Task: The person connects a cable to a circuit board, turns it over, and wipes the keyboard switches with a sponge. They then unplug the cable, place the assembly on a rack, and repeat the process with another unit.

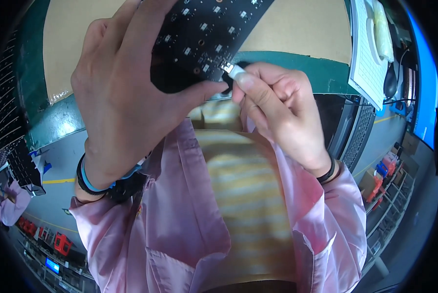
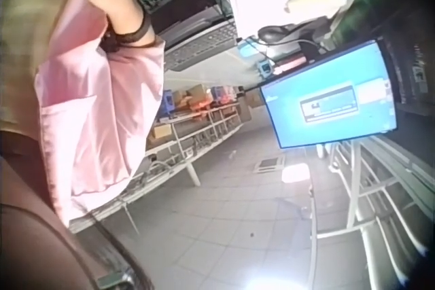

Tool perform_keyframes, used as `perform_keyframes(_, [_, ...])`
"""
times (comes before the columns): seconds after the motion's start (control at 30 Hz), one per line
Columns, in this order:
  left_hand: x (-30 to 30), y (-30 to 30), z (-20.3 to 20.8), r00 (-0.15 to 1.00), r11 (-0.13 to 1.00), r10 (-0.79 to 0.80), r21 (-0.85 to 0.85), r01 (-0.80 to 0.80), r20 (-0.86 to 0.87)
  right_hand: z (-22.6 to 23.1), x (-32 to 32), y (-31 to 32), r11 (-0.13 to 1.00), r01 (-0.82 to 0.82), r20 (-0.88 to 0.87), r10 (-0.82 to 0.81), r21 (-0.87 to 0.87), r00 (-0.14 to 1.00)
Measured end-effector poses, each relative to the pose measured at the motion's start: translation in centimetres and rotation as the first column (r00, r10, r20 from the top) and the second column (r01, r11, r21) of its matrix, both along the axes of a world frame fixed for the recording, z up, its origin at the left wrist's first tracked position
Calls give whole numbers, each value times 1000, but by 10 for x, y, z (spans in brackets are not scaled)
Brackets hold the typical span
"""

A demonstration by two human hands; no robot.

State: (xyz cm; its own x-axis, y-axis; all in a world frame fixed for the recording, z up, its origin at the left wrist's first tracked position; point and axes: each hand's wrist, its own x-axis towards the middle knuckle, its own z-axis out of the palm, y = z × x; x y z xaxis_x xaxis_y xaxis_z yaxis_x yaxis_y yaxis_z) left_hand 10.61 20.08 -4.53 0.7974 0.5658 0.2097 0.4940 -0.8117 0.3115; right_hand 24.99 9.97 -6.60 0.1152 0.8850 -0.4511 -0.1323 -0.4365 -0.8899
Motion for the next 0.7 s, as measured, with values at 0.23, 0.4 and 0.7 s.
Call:
perform_keyframes(0.23, [-2,6,19,983,996,-34,-78,48,179,29,-1,-18,935,-306,602,142,179,786])
perform_keyframes(0.4, [-83,-30,-5,892,893,413,113,-436,184,38,24,-69,835,-425,898,-170,349,405])
perform_keyframes(0.7, [-78,-93,-14,896,742,374,-656,-134,240,11,163,-96,961,-181,954,-159,208,253])
